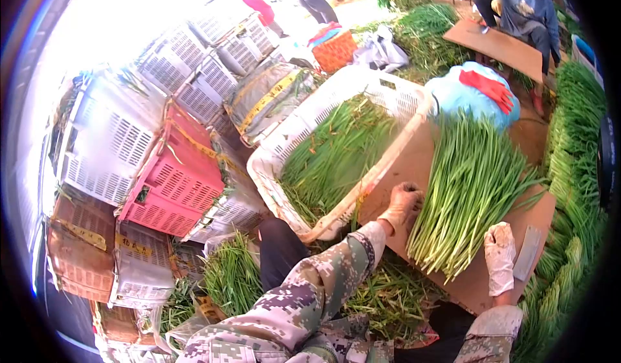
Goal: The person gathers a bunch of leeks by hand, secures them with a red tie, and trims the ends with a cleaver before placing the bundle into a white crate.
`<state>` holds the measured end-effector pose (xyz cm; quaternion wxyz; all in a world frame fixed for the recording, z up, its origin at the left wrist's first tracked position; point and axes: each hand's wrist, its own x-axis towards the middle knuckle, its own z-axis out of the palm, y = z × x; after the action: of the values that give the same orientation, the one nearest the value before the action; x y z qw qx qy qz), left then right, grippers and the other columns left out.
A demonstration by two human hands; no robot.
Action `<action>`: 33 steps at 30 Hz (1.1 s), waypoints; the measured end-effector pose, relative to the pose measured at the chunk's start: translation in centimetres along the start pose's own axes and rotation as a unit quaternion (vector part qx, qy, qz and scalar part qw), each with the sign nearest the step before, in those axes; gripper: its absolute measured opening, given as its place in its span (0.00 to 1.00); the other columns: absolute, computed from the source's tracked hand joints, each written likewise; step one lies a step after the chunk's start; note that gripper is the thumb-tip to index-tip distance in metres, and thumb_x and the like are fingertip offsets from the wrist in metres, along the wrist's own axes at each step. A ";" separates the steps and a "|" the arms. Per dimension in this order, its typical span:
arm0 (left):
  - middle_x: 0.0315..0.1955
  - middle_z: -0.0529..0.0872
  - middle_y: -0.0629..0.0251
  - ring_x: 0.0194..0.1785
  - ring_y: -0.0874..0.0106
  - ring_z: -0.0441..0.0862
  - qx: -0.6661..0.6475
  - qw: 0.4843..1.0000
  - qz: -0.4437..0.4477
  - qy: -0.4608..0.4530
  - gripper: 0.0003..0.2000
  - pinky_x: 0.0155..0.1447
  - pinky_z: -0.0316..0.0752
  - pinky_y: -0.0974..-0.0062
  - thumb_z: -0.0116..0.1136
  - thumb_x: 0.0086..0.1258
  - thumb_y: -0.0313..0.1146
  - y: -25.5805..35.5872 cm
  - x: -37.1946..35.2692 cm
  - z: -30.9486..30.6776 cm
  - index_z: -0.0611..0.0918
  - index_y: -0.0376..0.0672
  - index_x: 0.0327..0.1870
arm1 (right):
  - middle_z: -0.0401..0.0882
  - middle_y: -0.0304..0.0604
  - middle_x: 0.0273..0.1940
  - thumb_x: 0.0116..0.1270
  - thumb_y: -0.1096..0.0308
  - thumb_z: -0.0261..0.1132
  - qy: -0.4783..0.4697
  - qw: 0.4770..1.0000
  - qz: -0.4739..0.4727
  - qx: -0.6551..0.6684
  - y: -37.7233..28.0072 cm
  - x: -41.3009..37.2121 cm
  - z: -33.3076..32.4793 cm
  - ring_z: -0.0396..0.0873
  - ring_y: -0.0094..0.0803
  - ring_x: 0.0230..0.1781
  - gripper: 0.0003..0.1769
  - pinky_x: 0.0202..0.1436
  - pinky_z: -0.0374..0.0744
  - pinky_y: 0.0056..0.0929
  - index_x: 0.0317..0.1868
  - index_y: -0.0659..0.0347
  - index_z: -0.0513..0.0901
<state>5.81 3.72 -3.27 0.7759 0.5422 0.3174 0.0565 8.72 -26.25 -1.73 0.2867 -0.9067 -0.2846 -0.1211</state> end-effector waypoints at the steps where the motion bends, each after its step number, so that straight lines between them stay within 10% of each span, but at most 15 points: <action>1: 0.18 0.76 0.66 0.17 0.76 0.72 -0.008 1.000 -0.009 -0.007 0.03 0.18 0.66 0.77 0.58 0.59 0.22 0.1 -0.2 0.2 0.78 0.41 0.28 | 0.67 0.47 0.30 0.56 0.78 0.61 0.036 0.999 -0.009 0.038 -0.2 0.2 0.1 0.72 0.43 0.33 0.08 0.37 0.72 0.37 0.30 0.61 0.69; 9: 0.25 0.80 0.66 0.24 0.76 0.75 -0.040 0.997 0.003 -0.064 0.07 0.28 0.72 0.80 0.63 0.62 0.25 -1.5 0.3 0.5 0.81 0.34 0.39 | 0.73 0.45 0.25 0.64 0.73 0.62 0.017 0.968 0.154 0.200 0.2 -0.4 1.4 0.74 0.38 0.24 0.06 0.30 0.72 0.35 0.30 0.63 0.74; 20: 0.31 0.82 0.51 0.34 0.60 0.79 0.246 0.937 0.247 0.042 0.08 0.44 0.74 0.70 0.56 0.68 0.33 -3.9 0.9 0.3 0.78 0.38 0.43 | 0.72 0.38 0.26 0.68 0.73 0.61 0.028 0.960 0.160 0.227 -0.2 -0.2 2.3 0.70 0.23 0.24 0.05 0.27 0.72 0.26 0.35 0.61 0.73; 25: 0.30 0.82 0.59 0.33 0.71 0.78 0.201 0.952 0.229 0.038 0.07 0.40 0.74 0.76 0.57 0.68 0.30 -4.5 1.6 0.5 0.79 0.38 0.42 | 0.69 0.35 0.30 0.67 0.74 0.58 0.056 0.950 0.136 0.276 0.4 -0.4 4.1 0.67 0.20 0.26 0.02 0.28 0.69 0.20 0.36 0.62 0.73; 27: 0.31 0.82 0.65 0.33 0.77 0.77 0.200 0.950 0.238 0.038 0.06 0.38 0.74 0.79 0.58 0.69 0.29 -4.7 1.7 0.6 0.80 0.38 0.42 | 0.68 0.35 0.29 0.70 0.69 0.56 0.079 0.720 0.295 0.623 2.3 -0.7 6.5 0.65 0.20 0.26 0.06 0.28 0.67 0.18 0.35 0.62 0.73; 28: 0.32 0.83 0.65 0.35 0.77 0.78 0.171 0.961 0.214 0.027 0.06 0.39 0.74 0.79 0.58 0.69 0.28 -4.6 1.3 0.6 0.80 0.37 0.43 | 0.68 0.34 0.29 0.72 0.65 0.54 0.098 0.803 0.253 0.530 2.8 -0.9 7.6 0.63 0.20 0.26 0.10 0.27 0.65 0.17 0.34 0.62 0.74; 32: 0.34 0.85 0.65 0.35 0.79 0.77 0.135 0.983 0.119 0.027 0.08 0.41 0.73 0.80 0.59 0.68 0.27 -3.8 0.0 0.8 0.83 0.35 0.44 | 0.69 0.34 0.30 0.69 0.71 0.57 0.104 0.805 0.253 0.526 3.3 -1.4 7.8 0.66 0.21 0.27 0.05 0.30 0.69 0.18 0.36 0.62 0.75; 33: 0.34 0.85 0.65 0.35 0.79 0.77 0.136 0.983 0.119 0.024 0.08 0.41 0.73 0.80 0.59 0.68 0.27 -3.6 -0.4 0.8 0.83 0.35 0.44 | 0.70 0.34 0.31 0.66 0.77 0.57 0.081 0.875 0.225 0.422 1.9 -1.3 6.1 0.67 0.20 0.29 0.02 0.33 0.70 0.18 0.38 0.62 0.75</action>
<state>5.04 1.45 -6.14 0.6749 0.6749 0.2739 0.1181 9.16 -24.48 -8.02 0.6835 -0.7263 -0.0728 0.0050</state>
